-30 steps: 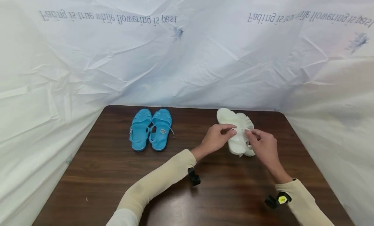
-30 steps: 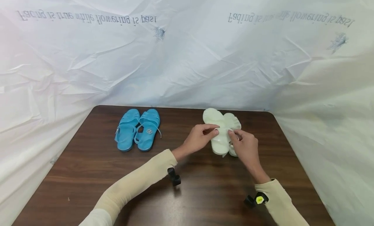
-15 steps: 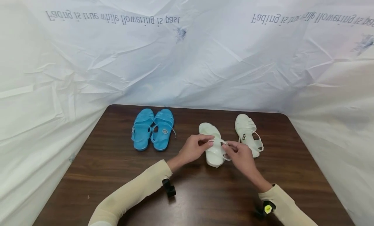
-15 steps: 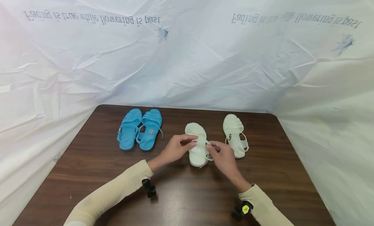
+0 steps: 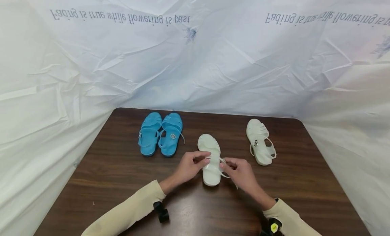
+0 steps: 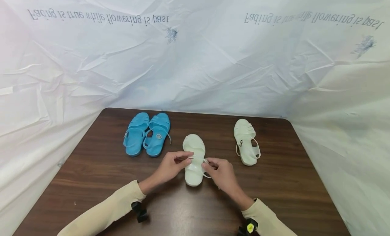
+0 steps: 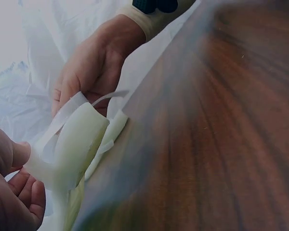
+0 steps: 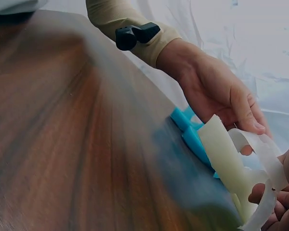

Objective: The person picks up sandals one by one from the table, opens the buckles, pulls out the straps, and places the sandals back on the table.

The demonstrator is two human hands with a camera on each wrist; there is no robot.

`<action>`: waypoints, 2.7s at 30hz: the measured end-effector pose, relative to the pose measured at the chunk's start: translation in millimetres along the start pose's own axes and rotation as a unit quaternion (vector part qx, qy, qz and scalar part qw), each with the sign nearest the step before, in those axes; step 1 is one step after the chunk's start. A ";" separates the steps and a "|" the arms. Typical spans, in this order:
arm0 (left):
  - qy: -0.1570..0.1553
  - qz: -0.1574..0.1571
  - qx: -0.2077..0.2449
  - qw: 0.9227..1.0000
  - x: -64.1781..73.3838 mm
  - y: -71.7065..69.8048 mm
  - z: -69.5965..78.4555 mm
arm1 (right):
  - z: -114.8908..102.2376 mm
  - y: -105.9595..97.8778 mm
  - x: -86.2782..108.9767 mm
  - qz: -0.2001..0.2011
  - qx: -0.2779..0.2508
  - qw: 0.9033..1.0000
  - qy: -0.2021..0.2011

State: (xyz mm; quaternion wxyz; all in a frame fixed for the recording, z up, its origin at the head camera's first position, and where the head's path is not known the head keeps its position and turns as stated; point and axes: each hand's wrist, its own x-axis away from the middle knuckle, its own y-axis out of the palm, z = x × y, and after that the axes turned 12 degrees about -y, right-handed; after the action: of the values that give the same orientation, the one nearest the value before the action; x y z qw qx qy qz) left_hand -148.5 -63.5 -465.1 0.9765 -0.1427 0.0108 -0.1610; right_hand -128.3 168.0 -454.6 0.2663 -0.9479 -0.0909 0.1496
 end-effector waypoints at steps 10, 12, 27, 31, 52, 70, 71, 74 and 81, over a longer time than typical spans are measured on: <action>-0.048 -0.005 0.027 0.998 21.0 -4.6 -5.9 | -6.9 14.7 11.9 -0.012 -0.022 0.999 0.029; -0.060 -0.001 0.036 0.998 23.1 -4.7 -8.3 | -6.9 17.0 13.6 -0.019 -0.036 0.999 0.032; -0.098 -0.005 0.001 0.995 20.3 2.0 -20.3 | 0.9 27.9 20.7 -0.048 -0.054 0.996 0.055; -0.086 -0.011 -0.030 0.996 15.7 4.3 -17.7 | 1.2 28.5 21.1 -0.037 -0.054 0.995 0.071; 0.035 -0.261 -0.169 0.950 -29.9 1.5 0.9 | 1.0 24.4 38.1 -0.084 -0.139 0.980 0.111; 0.049 -0.274 -0.238 0.930 -26.4 -16.0 0.9 | 1.0 30.8 34.7 -0.086 -0.069 0.990 0.084; 0.052 -0.270 -0.239 0.931 -26.4 -15.6 -0.1 | 0.3 31.0 34.7 -0.084 -0.071 0.990 0.087; 0.048 -0.255 -0.229 0.938 -25.3 -15.0 -5.4 | -1.0 32.0 34.7 -0.074 -0.077 0.990 0.094; 0.033 -0.226 -0.176 0.957 -22.7 -14.2 -19.5 | -1.2 34.7 32.8 -0.058 -0.082 0.991 0.091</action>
State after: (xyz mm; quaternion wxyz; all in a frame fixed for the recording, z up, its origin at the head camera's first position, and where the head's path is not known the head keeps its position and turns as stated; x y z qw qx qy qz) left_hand -175.7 -74.5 -480.4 0.8731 -0.3058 0.0384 -0.3777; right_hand -93.9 146.6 -479.8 0.2032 -0.9692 -0.1334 0.0390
